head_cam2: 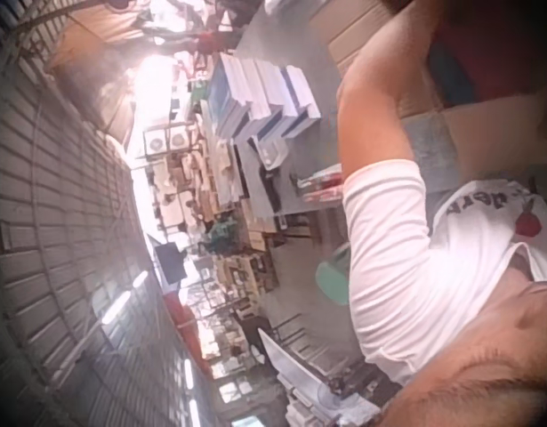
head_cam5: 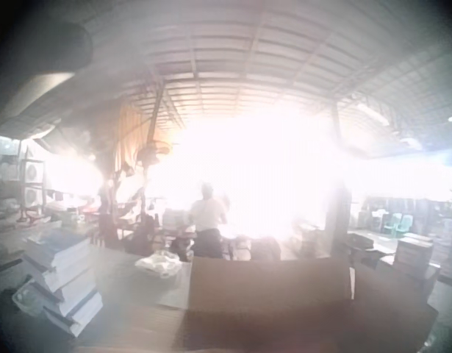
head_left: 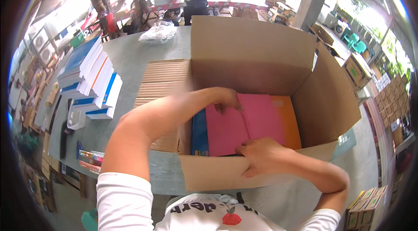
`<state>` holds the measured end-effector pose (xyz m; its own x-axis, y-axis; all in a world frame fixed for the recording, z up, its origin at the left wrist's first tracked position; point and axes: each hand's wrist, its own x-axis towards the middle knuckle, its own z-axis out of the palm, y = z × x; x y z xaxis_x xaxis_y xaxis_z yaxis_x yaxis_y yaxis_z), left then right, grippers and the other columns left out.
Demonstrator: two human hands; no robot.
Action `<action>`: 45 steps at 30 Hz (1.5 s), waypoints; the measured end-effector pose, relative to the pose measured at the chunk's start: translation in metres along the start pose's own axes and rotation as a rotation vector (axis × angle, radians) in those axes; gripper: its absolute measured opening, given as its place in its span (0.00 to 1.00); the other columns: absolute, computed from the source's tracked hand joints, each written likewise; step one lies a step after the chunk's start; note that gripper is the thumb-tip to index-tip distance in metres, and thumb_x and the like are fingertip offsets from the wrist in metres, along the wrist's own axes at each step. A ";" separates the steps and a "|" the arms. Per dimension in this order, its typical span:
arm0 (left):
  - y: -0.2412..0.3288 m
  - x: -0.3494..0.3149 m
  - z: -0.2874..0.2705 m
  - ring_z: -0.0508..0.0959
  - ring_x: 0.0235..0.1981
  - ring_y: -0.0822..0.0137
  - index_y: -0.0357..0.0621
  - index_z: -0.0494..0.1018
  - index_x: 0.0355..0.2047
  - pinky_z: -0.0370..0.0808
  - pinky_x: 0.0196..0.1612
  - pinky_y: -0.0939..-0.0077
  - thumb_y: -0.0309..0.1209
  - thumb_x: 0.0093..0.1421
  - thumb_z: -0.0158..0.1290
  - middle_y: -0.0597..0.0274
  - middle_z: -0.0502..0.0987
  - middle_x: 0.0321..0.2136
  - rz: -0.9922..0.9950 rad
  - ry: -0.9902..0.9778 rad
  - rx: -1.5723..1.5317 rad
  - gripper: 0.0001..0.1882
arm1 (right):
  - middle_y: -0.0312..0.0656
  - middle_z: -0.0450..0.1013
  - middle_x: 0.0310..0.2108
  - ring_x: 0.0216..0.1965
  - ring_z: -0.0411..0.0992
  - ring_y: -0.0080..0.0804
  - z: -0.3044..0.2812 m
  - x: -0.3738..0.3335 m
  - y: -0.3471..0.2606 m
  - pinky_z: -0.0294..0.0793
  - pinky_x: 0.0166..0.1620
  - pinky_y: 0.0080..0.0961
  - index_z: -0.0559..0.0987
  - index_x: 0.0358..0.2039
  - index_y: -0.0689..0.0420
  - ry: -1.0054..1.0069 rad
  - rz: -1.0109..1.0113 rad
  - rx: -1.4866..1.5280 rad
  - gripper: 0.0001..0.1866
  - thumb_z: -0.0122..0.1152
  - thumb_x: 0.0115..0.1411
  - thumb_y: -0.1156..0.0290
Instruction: The person removes several notebooks from a cardboard box one at a time and stacks them by color on a table.
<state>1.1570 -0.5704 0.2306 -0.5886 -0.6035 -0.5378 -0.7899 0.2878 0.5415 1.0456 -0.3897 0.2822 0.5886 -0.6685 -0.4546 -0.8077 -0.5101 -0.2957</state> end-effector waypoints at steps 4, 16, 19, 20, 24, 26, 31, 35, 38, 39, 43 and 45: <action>-0.011 0.070 0.003 0.76 0.37 0.52 0.36 0.73 0.41 0.73 0.40 0.61 0.45 0.50 0.54 0.45 0.74 0.39 0.134 0.101 0.495 0.25 | 0.48 0.71 0.32 0.37 0.71 0.47 0.000 0.000 -0.007 0.70 0.37 0.38 0.72 0.36 0.60 0.025 0.019 -0.030 0.26 0.65 0.41 0.56; 0.022 0.026 -0.016 0.76 0.38 0.51 0.35 0.74 0.33 0.73 0.40 0.61 0.36 0.43 0.57 0.44 0.76 0.34 0.256 0.334 0.478 0.19 | 0.48 0.71 0.33 0.39 0.70 0.47 -0.002 -0.002 -0.009 0.70 0.39 0.38 0.73 0.34 0.61 0.115 -0.055 -0.004 0.26 0.65 0.41 0.54; -0.033 -0.067 -0.118 0.76 0.22 0.64 0.37 0.74 0.29 0.72 0.23 0.68 0.28 0.48 0.49 0.54 0.76 0.22 0.764 1.119 0.371 0.09 | 0.48 0.71 0.35 0.40 0.69 0.46 -0.004 -0.001 -0.022 0.69 0.41 0.38 0.73 0.36 0.61 0.047 0.002 -0.052 0.27 0.65 0.41 0.52; -0.029 -0.125 -0.133 0.75 0.22 0.69 0.37 0.74 0.32 0.72 0.24 0.73 0.32 0.53 0.50 0.57 0.76 0.24 0.464 1.065 0.103 0.11 | 0.47 0.71 0.35 0.41 0.69 0.46 -0.001 -0.001 -0.009 0.69 0.42 0.38 0.73 0.38 0.61 0.038 0.025 0.016 0.29 0.65 0.41 0.52; -0.214 -0.208 -0.128 0.78 0.31 0.66 0.35 0.72 0.38 0.72 0.34 0.70 0.37 0.57 0.52 0.57 0.77 0.28 0.176 1.545 -0.068 0.16 | 0.47 0.71 0.37 0.42 0.69 0.47 -0.010 -0.002 -0.004 0.69 0.43 0.36 0.73 0.42 0.60 -0.033 0.004 0.073 0.32 0.65 0.41 0.51; -0.321 -0.217 -0.064 0.78 0.33 0.58 0.35 0.73 0.36 0.71 0.36 0.67 0.39 0.55 0.54 0.50 0.77 0.30 0.092 1.559 0.038 0.18 | 0.48 0.71 0.38 0.43 0.69 0.46 -0.029 0.008 -0.013 0.69 0.44 0.35 0.73 0.43 0.60 -0.173 0.009 0.042 0.33 0.65 0.41 0.49; -0.393 -0.182 0.068 0.77 0.31 0.47 0.36 0.72 0.37 0.73 0.33 0.62 0.41 0.54 0.56 0.45 0.77 0.27 -0.192 1.311 -0.194 0.20 | 0.48 0.72 0.42 0.43 0.71 0.37 -0.067 0.060 0.013 0.69 0.46 0.28 0.71 0.48 0.60 -0.653 -0.121 0.259 0.37 0.64 0.46 0.45; -0.401 -0.119 0.101 0.77 0.30 0.47 0.35 0.69 0.42 0.73 0.31 0.58 0.40 0.53 0.55 0.46 0.77 0.26 -0.397 1.145 0.015 0.22 | 0.47 0.71 0.45 0.46 0.69 0.40 -0.057 0.126 0.028 0.69 0.48 0.33 0.75 0.42 0.60 -0.278 -0.169 0.130 0.25 0.62 0.49 0.54; -0.491 -0.096 0.162 0.76 0.36 0.51 0.37 0.65 0.47 0.73 0.36 0.61 0.38 0.53 0.55 0.45 0.74 0.34 -0.203 1.197 0.028 0.25 | 0.44 0.68 0.48 0.48 0.68 0.41 -0.016 0.169 0.003 0.68 0.49 0.33 0.73 0.46 0.58 -0.062 -0.539 -0.259 0.32 0.68 0.41 0.56; -0.535 -0.110 0.185 0.75 0.39 0.52 0.37 0.64 0.49 0.73 0.38 0.63 0.37 0.53 0.55 0.45 0.73 0.37 -0.124 1.250 0.088 0.26 | 0.44 0.66 0.50 0.50 0.67 0.42 -0.012 0.183 -0.014 0.68 0.50 0.33 0.72 0.47 0.58 -0.070 -0.688 -0.383 0.37 0.71 0.35 0.56; -0.409 -0.094 0.146 0.71 0.40 0.56 0.41 0.65 0.50 0.71 0.41 0.71 0.28 0.53 0.54 0.53 0.68 0.43 0.087 1.446 0.122 0.23 | 0.47 0.67 0.49 0.52 0.65 0.42 0.024 0.193 0.035 0.66 0.53 0.34 0.72 0.47 0.58 -0.114 -0.662 -0.311 0.46 0.76 0.23 0.54; -0.336 -0.144 0.109 0.71 0.38 0.61 0.40 0.67 0.47 0.71 0.39 0.73 0.30 0.54 0.54 0.55 0.68 0.41 -0.142 1.308 -0.088 0.20 | 0.47 0.69 0.47 0.51 0.66 0.42 0.027 0.205 0.031 0.66 0.53 0.35 0.73 0.46 0.58 -0.236 -0.639 -0.397 0.45 0.76 0.23 0.54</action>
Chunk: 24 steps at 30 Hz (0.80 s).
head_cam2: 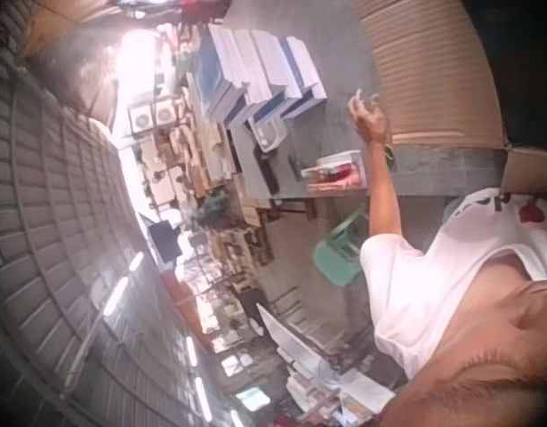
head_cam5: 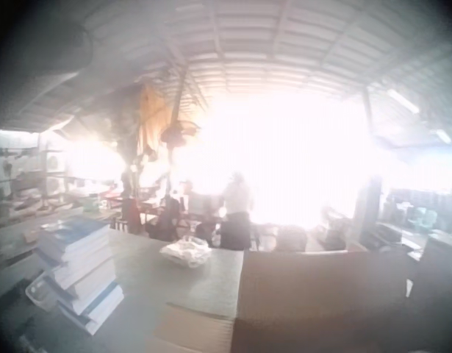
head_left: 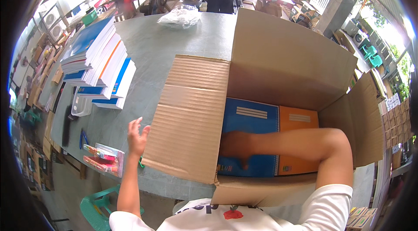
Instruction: The person removes several notebooks from a cardboard box one at a time and stacks them by color on a table.
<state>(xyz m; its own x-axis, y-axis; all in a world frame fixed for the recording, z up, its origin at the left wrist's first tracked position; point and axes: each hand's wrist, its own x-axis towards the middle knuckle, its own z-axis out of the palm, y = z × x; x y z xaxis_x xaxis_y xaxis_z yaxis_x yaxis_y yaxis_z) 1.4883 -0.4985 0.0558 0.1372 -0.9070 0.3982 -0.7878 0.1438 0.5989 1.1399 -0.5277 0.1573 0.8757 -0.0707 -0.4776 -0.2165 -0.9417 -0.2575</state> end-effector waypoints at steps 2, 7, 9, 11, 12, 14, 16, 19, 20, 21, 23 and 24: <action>0.025 -0.001 -0.053 0.71 0.37 0.68 0.39 0.70 0.44 0.70 0.40 0.76 0.32 0.56 0.54 0.59 0.69 0.39 -0.164 -0.024 -0.091 0.16 | 0.48 0.70 0.45 0.51 0.66 0.41 -0.001 0.027 0.004 0.66 0.53 0.35 0.74 0.44 0.59 -0.125 -0.026 -0.060 0.43 0.76 0.24 0.53; 0.048 -0.028 -0.148 0.71 0.35 0.73 0.39 0.70 0.43 0.69 0.40 0.80 0.31 0.56 0.54 0.64 0.71 0.35 -0.231 0.103 -0.083 0.15 | 0.45 0.73 0.42 0.47 0.70 0.38 0.015 0.056 -0.007 0.68 0.49 0.34 0.78 0.38 0.56 -0.369 -0.156 -0.220 0.34 0.75 0.28 0.55; 0.040 -0.043 -0.177 0.71 0.34 0.74 0.38 0.70 0.43 0.69 0.40 0.80 0.31 0.57 0.54 0.64 0.71 0.34 -0.294 0.102 -0.085 0.15 | 0.46 0.68 0.48 0.53 0.62 0.40 -0.005 0.041 -0.021 0.61 0.55 0.36 0.74 0.44 0.56 -0.419 -0.098 -0.172 0.40 0.76 0.26 0.54; 0.040 -0.049 -0.188 0.71 0.33 0.75 0.37 0.69 0.43 0.69 0.39 0.81 0.31 0.57 0.53 0.64 0.72 0.33 -0.495 0.200 -0.356 0.15 | 0.47 0.62 0.55 0.59 0.55 0.43 -0.005 0.028 -0.019 0.55 0.60 0.38 0.70 0.50 0.56 -0.429 -0.027 -0.085 0.48 0.76 0.24 0.54; 0.038 -0.050 -0.188 0.71 0.33 0.75 0.37 0.69 0.43 0.69 0.39 0.81 0.31 0.57 0.53 0.64 0.72 0.33 -0.504 0.196 -0.359 0.15 | 0.47 0.63 0.55 0.59 0.56 0.43 0.001 0.028 -0.014 0.56 0.59 0.37 0.70 0.50 0.56 -0.378 -0.032 -0.181 0.48 0.76 0.24 0.54; 0.039 -0.046 -0.189 0.71 0.30 0.77 0.37 0.69 0.41 0.69 0.37 0.82 0.31 0.58 0.53 0.64 0.72 0.31 -0.522 0.297 -0.503 0.14 | 0.47 0.63 0.54 0.58 0.58 0.43 0.001 0.030 -0.006 0.57 0.59 0.36 0.70 0.50 0.55 -0.325 -0.040 -0.281 0.47 0.76 0.25 0.54; 0.051 -0.036 -0.181 0.71 0.30 0.77 0.37 0.70 0.41 0.70 0.36 0.83 0.31 0.57 0.53 0.65 0.72 0.31 -0.488 0.237 -0.517 0.13 | 0.46 0.73 0.42 0.49 0.68 0.39 -0.011 0.041 0.005 0.68 0.49 0.36 0.80 0.34 0.56 -0.350 0.004 -0.053 0.33 0.77 0.23 0.54; 0.081 -0.010 -0.163 0.72 0.28 0.76 0.37 0.70 0.39 0.70 0.35 0.83 0.32 0.57 0.54 0.65 0.73 0.29 -0.418 0.100 -0.511 0.13 | 0.47 0.73 0.42 0.48 0.69 0.42 0.022 0.065 0.033 0.68 0.49 0.36 0.79 0.35 0.58 -0.257 -0.137 0.010 0.38 0.78 0.18 0.52; 0.089 -0.005 -0.160 0.72 0.28 0.76 0.37 0.70 0.39 0.71 0.35 0.83 0.31 0.57 0.54 0.64 0.73 0.28 -0.389 0.061 -0.487 0.13 | 0.47 0.73 0.42 0.48 0.69 0.42 0.026 0.071 0.037 0.68 0.49 0.36 0.79 0.35 0.58 -0.255 -0.149 0.010 0.38 0.78 0.18 0.52; 0.096 0.000 -0.156 0.73 0.28 0.75 0.36 0.71 0.38 0.71 0.35 0.83 0.31 0.57 0.54 0.64 0.74 0.28 -0.357 0.026 -0.472 0.12 | 0.48 0.73 0.41 0.48 0.69 0.43 0.027 0.072 0.040 0.69 0.49 0.35 0.79 0.36 0.59 -0.215 -0.187 0.003 0.41 0.78 0.17 0.51; 0.111 0.006 -0.154 0.73 0.27 0.75 0.36 0.71 0.37 0.71 0.34 0.83 0.31 0.56 0.55 0.63 0.74 0.27 -0.362 0.039 -0.475 0.12 | 0.49 0.74 0.40 0.47 0.70 0.45 0.021 0.068 0.038 0.69 0.49 0.35 0.78 0.37 0.59 -0.178 -0.229 -0.023 0.43 0.78 0.16 0.51; 0.116 0.009 -0.154 0.73 0.27 0.76 0.36 0.71 0.37 0.71 0.34 0.83 0.32 0.55 0.56 0.64 0.74 0.27 -0.330 -0.030 -0.475 0.13 | 0.49 0.74 0.39 0.46 0.70 0.44 0.006 0.053 0.028 0.69 0.49 0.34 0.78 0.37 0.60 -0.241 -0.092 -0.047 0.42 0.78 0.16 0.52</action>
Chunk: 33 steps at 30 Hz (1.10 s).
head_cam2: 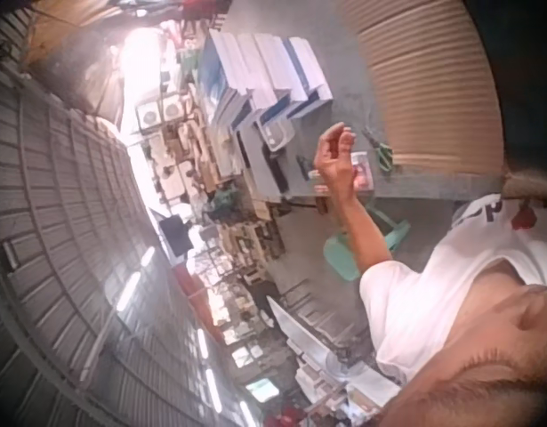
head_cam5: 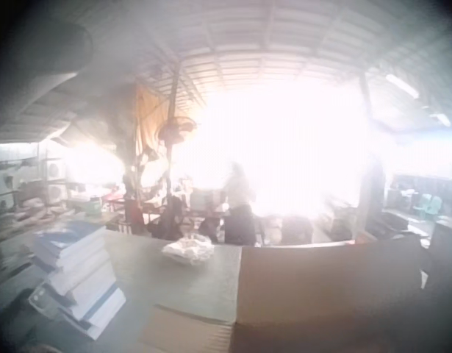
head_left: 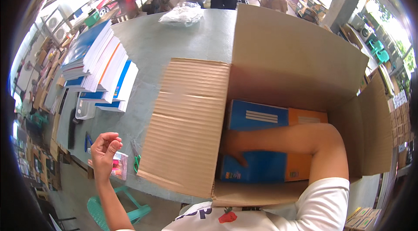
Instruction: The person removes several notebooks from a cardboard box one at a time and stacks them by color on a table.
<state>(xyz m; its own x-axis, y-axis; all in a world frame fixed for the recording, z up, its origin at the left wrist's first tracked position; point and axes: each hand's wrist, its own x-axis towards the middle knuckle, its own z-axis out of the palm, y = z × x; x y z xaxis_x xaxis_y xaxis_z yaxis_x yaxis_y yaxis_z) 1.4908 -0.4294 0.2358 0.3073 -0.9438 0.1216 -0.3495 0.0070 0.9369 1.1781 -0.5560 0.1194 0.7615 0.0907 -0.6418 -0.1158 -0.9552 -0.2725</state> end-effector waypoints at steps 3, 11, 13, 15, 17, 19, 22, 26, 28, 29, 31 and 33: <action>0.012 -0.005 -0.008 0.73 0.27 0.77 0.36 0.72 0.36 0.70 0.34 0.84 0.33 0.55 0.57 0.64 0.74 0.27 0.000 -0.040 0.032 0.13 | 0.47 0.72 0.42 0.46 0.70 0.44 -0.040 -0.056 -0.038 0.68 0.50 0.32 0.77 0.39 0.59 -0.138 0.169 -0.011 0.40 0.77 0.20 0.54; 0.014 -0.023 -0.024 0.71 0.28 0.78 0.38 0.72 0.35 0.69 0.33 0.85 0.34 0.55 0.57 0.66 0.73 0.26 -0.019 0.049 0.090 0.13 | 0.41 0.71 0.43 0.47 0.67 0.36 -0.037 -0.111 -0.062 0.64 0.51 0.28 0.76 0.38 0.57 -0.027 0.234 -0.007 0.28 0.71 0.33 0.61; 0.013 -0.024 -0.023 0.71 0.28 0.78 0.37 0.72 0.35 0.69 0.33 0.86 0.34 0.55 0.57 0.66 0.73 0.26 -0.015 0.034 0.099 0.13 | 0.40 0.70 0.45 0.51 0.64 0.34 -0.035 -0.119 -0.064 0.61 0.53 0.27 0.75 0.42 0.56 0.064 0.251 -0.058 0.31 0.70 0.34 0.59; 0.012 -0.025 -0.020 0.71 0.28 0.79 0.37 0.72 0.35 0.69 0.32 0.86 0.34 0.55 0.57 0.66 0.73 0.26 -0.009 0.016 0.107 0.13 | 0.39 0.69 0.46 0.52 0.64 0.34 -0.036 -0.123 -0.066 0.61 0.54 0.27 0.74 0.43 0.55 0.052 0.259 -0.067 0.32 0.70 0.35 0.58; 0.012 -0.027 -0.018 0.71 0.27 0.79 0.37 0.72 0.34 0.69 0.30 0.87 0.34 0.55 0.57 0.67 0.73 0.25 -0.050 0.032 0.095 0.13 | 0.39 0.68 0.47 0.53 0.63 0.34 -0.030 -0.125 -0.065 0.60 0.54 0.28 0.73 0.45 0.55 0.044 0.267 -0.076 0.33 0.70 0.36 0.57; 0.008 -0.029 -0.019 0.71 0.27 0.80 0.37 0.72 0.34 0.68 0.29 0.87 0.34 0.55 0.56 0.67 0.73 0.25 -0.029 0.037 0.096 0.12 | 0.36 0.72 0.40 0.47 0.66 0.32 -0.016 -0.126 -0.064 0.62 0.50 0.26 0.77 0.36 0.55 0.343 0.232 -0.140 0.26 0.70 0.35 0.58; 0.011 -0.032 -0.017 0.71 0.26 0.80 0.37 0.72 0.34 0.68 0.26 0.87 0.33 0.55 0.56 0.67 0.73 0.24 -0.003 0.040 0.118 0.11 | 0.36 0.71 0.40 0.48 0.66 0.31 -0.030 -0.124 -0.067 0.63 0.51 0.26 0.76 0.37 0.54 0.117 0.270 -0.160 0.26 0.70 0.36 0.57; 0.061 -0.028 0.004 0.71 0.24 0.81 0.38 0.72 0.34 0.70 0.25 0.86 0.31 0.56 0.55 0.66 0.73 0.23 0.031 0.032 0.070 0.10 | 0.36 0.69 0.43 0.49 0.65 0.32 -0.037 -0.127 -0.070 0.62 0.50 0.28 0.75 0.42 0.53 -0.037 0.304 -0.125 0.31 0.70 0.35 0.56; 0.107 -0.031 0.048 0.70 0.23 0.80 0.37 0.71 0.35 0.72 0.25 0.84 0.32 0.57 0.54 0.64 0.73 0.24 0.135 -0.118 -0.194 0.11 | 0.34 0.69 0.41 0.45 0.66 0.31 -0.030 -0.136 -0.067 0.63 0.47 0.27 0.75 0.40 0.52 0.033 0.276 -0.107 0.29 0.70 0.35 0.57; 0.132 -0.040 0.071 0.73 0.26 0.76 0.35 0.69 0.41 0.74 0.31 0.81 0.34 0.57 0.53 0.60 0.74 0.28 0.080 -0.360 -0.407 0.16 | 0.34 0.69 0.41 0.45 0.66 0.31 -0.031 -0.141 -0.070 0.63 0.47 0.27 0.75 0.40 0.52 0.042 0.255 -0.129 0.29 0.70 0.35 0.57; 0.149 -0.049 0.124 0.71 0.47 0.60 0.26 0.59 0.52 0.69 0.49 0.72 0.37 0.56 0.52 0.45 0.69 0.44 -0.084 -0.789 -0.221 0.30 | 0.33 0.70 0.37 0.44 0.67 0.30 -0.033 -0.158 -0.074 0.66 0.43 0.27 0.78 0.33 0.52 0.260 0.259 -0.115 0.20 0.68 0.34 0.64; 0.137 -0.058 0.181 0.66 0.52 0.53 0.26 0.55 0.54 0.63 0.54 0.70 0.53 0.46 0.57 0.41 0.66 0.48 -0.325 -1.036 0.307 0.47 | 0.33 0.70 0.36 0.43 0.67 0.30 -0.030 -0.182 -0.084 0.66 0.42 0.27 0.78 0.32 0.52 0.293 0.311 -0.137 0.19 0.67 0.33 0.67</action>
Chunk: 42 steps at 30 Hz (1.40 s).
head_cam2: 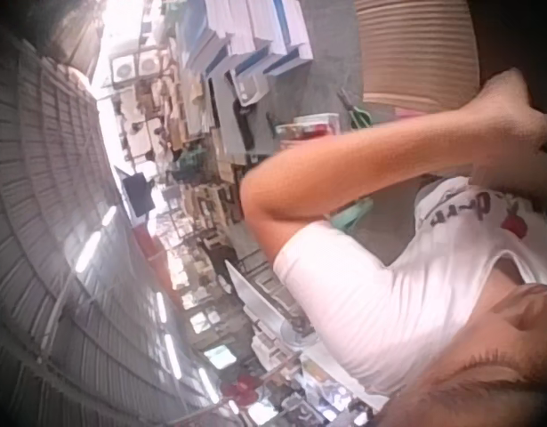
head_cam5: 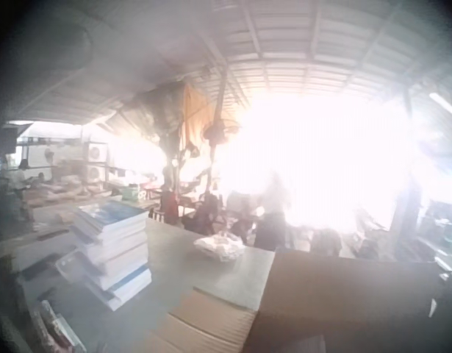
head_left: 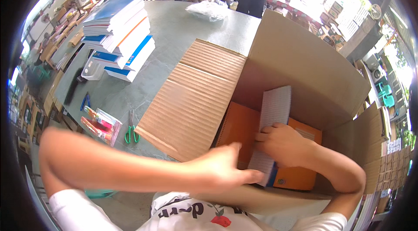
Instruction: The person removes several notebooks from a cardboard box one at a time and stacks them by color on a table.
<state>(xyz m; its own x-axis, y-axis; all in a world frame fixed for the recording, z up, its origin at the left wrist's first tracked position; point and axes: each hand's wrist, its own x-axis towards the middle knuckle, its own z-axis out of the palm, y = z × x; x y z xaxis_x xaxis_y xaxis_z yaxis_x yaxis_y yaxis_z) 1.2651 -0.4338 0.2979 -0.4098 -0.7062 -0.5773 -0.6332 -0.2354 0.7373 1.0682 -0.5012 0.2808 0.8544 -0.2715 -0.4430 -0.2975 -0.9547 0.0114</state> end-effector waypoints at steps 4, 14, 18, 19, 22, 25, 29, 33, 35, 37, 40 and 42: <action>0.018 0.056 0.056 0.69 0.44 0.61 0.33 0.61 0.49 0.68 0.46 0.72 0.48 0.44 0.61 0.49 0.69 0.41 -0.051 -0.004 -0.323 0.39 | 0.36 0.70 0.35 0.43 0.67 0.32 0.001 -0.017 0.004 0.67 0.41 0.27 0.78 0.30 0.54 0.087 0.018 -0.008 0.18 0.66 0.32 0.70; 0.018 0.082 0.049 0.72 0.42 0.62 0.48 0.67 0.44 0.69 0.46 0.58 0.32 0.47 0.54 0.62 0.71 0.40 -0.385 -0.160 -0.871 0.21 | 0.50 0.66 0.50 0.53 0.63 0.46 -0.060 -0.056 0.022 0.63 0.55 0.33 0.70 0.49 0.58 0.729 -0.056 0.325 0.36 0.71 0.35 0.69; 0.013 0.090 0.047 0.69 0.50 0.62 0.49 0.64 0.50 0.68 0.51 0.57 0.32 0.50 0.55 0.59 0.70 0.47 -0.540 -0.110 -0.775 0.26 | 0.50 0.69 0.46 0.46 0.68 0.48 -0.082 -0.096 0.009 0.68 0.49 0.34 0.72 0.47 0.60 0.576 0.164 0.372 0.33 0.70 0.37 0.70; 0.010 0.094 0.046 0.70 0.49 0.62 0.46 0.64 0.50 0.69 0.51 0.59 0.31 0.50 0.55 0.58 0.70 0.46 -0.502 -0.091 -0.682 0.26 | 0.50 0.70 0.44 0.45 0.69 0.48 -0.079 -0.103 0.008 0.69 0.48 0.33 0.72 0.46 0.60 0.557 0.228 0.354 0.32 0.70 0.37 0.71; 0.008 0.089 0.037 0.72 0.47 0.61 0.40 0.63 0.49 0.70 0.49 0.61 0.29 0.50 0.56 0.55 0.71 0.45 -0.394 -0.095 -0.630 0.25 | 0.49 0.72 0.39 0.41 0.71 0.48 -0.075 -0.120 -0.014 0.70 0.45 0.33 0.73 0.44 0.62 0.554 0.342 0.343 0.27 0.68 0.40 0.70; 0.000 0.071 0.017 0.74 0.44 0.60 0.35 0.63 0.47 0.72 0.48 0.62 0.28 0.49 0.56 0.53 0.71 0.43 -0.231 -0.093 -0.776 0.24 | 0.46 0.75 0.33 0.35 0.75 0.41 -0.056 -0.136 -0.066 0.74 0.39 0.33 0.77 0.36 0.60 0.866 0.288 0.499 0.18 0.65 0.43 0.67; 0.023 0.014 -0.015 0.76 0.32 0.64 0.37 0.68 0.39 0.76 0.41 0.65 0.27 0.49 0.55 0.54 0.74 0.34 0.078 -0.259 -0.957 0.17 | 0.44 0.75 0.31 0.35 0.73 0.38 -0.013 -0.124 -0.200 0.72 0.37 0.33 0.79 0.30 0.59 0.929 0.266 1.079 0.11 0.60 0.51 0.65; 0.016 -0.060 -0.058 0.76 0.37 0.63 0.40 0.70 0.33 0.74 0.43 0.65 0.27 0.47 0.56 0.56 0.74 0.33 0.297 -0.263 -1.038 0.12 | 0.43 0.70 0.41 0.43 0.70 0.37 0.040 0.011 -0.221 0.68 0.45 0.31 0.72 0.44 0.56 0.763 0.091 1.279 0.15 0.52 0.58 0.64; -0.030 -0.084 -0.093 0.75 0.38 0.61 0.40 0.70 0.34 0.72 0.45 0.64 0.28 0.46 0.58 0.53 0.74 0.35 0.491 -0.311 -1.108 0.15 | 0.42 0.68 0.47 0.47 0.68 0.35 0.040 0.077 -0.229 0.67 0.50 0.29 0.68 0.51 0.56 0.652 0.066 1.369 0.18 0.47 0.62 0.64; -0.074 -0.114 -0.124 0.75 0.36 0.63 0.39 0.70 0.34 0.73 0.43 0.66 0.27 0.46 0.57 0.54 0.74 0.33 0.592 -0.269 -1.137 0.14 | 0.45 0.68 0.46 0.45 0.69 0.35 0.014 0.137 -0.232 0.68 0.49 0.29 0.66 0.53 0.59 0.779 -0.005 1.722 0.20 0.44 0.63 0.62; -0.139 -0.171 -0.157 0.76 0.33 0.65 0.37 0.70 0.34 0.74 0.40 0.69 0.26 0.46 0.57 0.56 0.74 0.30 0.503 0.100 -1.080 0.14 | 0.48 0.56 0.58 0.57 0.57 0.44 0.026 0.170 -0.234 0.56 0.58 0.40 0.59 0.59 0.55 0.887 0.402 0.890 0.32 0.41 0.61 0.46; -0.171 -0.207 -0.168 0.76 0.30 0.67 0.36 0.71 0.34 0.74 0.38 0.71 0.25 0.46 0.56 0.57 0.75 0.28 0.372 0.370 -0.990 0.14 | 0.48 0.60 0.54 0.52 0.61 0.41 0.010 0.182 -0.229 0.61 0.53 0.37 0.60 0.57 0.57 1.059 0.413 0.900 0.36 0.40 0.58 0.41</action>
<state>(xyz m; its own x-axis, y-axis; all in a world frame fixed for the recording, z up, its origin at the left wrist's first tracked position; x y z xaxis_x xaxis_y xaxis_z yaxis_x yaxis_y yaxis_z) 1.5686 -0.3595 0.3501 -0.1398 -0.9594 -0.2449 0.3573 -0.2795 0.8912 1.2872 -0.3305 0.1883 0.4326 -0.8449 0.3148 -0.4171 -0.4971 -0.7609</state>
